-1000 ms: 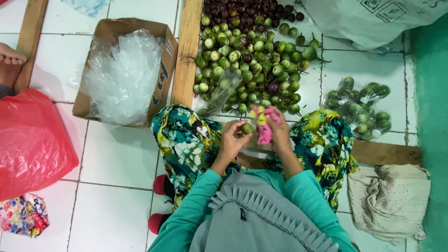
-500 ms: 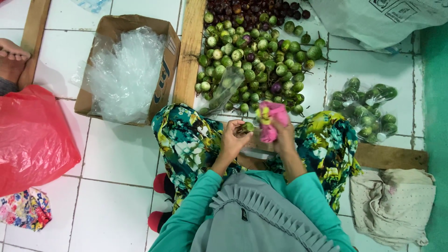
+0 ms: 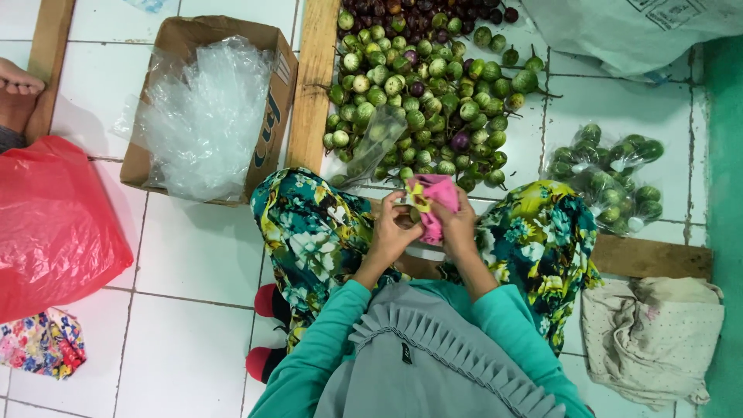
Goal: The person picks up small green and purple eggplants from a pile on the floor and places them into small plastic bags.
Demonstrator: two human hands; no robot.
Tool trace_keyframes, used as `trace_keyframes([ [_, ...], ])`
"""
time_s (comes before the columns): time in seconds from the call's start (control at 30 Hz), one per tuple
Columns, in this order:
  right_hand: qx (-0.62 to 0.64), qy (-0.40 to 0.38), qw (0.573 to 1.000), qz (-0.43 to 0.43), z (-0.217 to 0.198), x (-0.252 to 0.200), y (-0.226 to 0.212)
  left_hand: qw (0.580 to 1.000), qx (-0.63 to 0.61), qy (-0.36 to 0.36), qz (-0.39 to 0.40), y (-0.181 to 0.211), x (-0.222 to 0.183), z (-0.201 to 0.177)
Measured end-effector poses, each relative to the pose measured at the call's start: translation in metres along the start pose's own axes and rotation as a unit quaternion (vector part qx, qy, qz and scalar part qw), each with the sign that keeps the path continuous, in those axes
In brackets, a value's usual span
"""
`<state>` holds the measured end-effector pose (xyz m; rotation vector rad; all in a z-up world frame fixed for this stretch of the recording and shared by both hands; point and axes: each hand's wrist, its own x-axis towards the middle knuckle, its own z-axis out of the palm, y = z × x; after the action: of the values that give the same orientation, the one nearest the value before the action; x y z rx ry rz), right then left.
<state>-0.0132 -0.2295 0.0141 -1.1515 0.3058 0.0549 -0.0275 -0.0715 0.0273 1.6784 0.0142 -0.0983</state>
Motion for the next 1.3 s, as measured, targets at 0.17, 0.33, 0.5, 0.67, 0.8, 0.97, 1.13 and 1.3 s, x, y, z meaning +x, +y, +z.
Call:
trace_keyframes([
  [0.17,0.121,0.008,0.990,0.072,0.001,-0.005,-0.041,0.974,-0.181,-0.046,-0.125,-0.072,0.004,0.001],
  [0.33,0.063,-0.067,0.991,0.094,0.014,-0.012,-0.027,0.901,-0.370,-0.065,-0.216,-0.096,-0.001,-0.008],
  [0.5,0.065,-0.035,0.995,0.064,0.002,0.000,0.004,0.897,-0.392,-0.106,-0.174,-0.122,-0.006,-0.005],
  [0.67,0.136,0.012,0.988,0.075,-0.036,0.019,-0.029,0.834,-0.457,-0.084,-0.298,-0.082,0.003,-0.020],
  [0.8,0.075,-0.019,0.993,0.087,-0.027,0.007,-0.023,0.807,-0.485,-0.126,-0.312,-0.090,0.003,-0.017],
  [0.97,-0.071,-0.068,0.994,0.040,0.001,-0.004,0.027,0.819,-0.445,-0.077,-0.355,-0.125,-0.004,-0.007],
  [1.13,-0.010,-0.034,0.999,0.028,-0.005,0.005,0.005,0.806,-0.495,-0.138,-0.294,-0.102,-0.002,-0.013],
  [1.3,0.040,0.037,0.998,0.043,-0.002,-0.002,-0.048,0.798,-0.535,-0.096,-0.261,-0.056,0.004,-0.027],
])
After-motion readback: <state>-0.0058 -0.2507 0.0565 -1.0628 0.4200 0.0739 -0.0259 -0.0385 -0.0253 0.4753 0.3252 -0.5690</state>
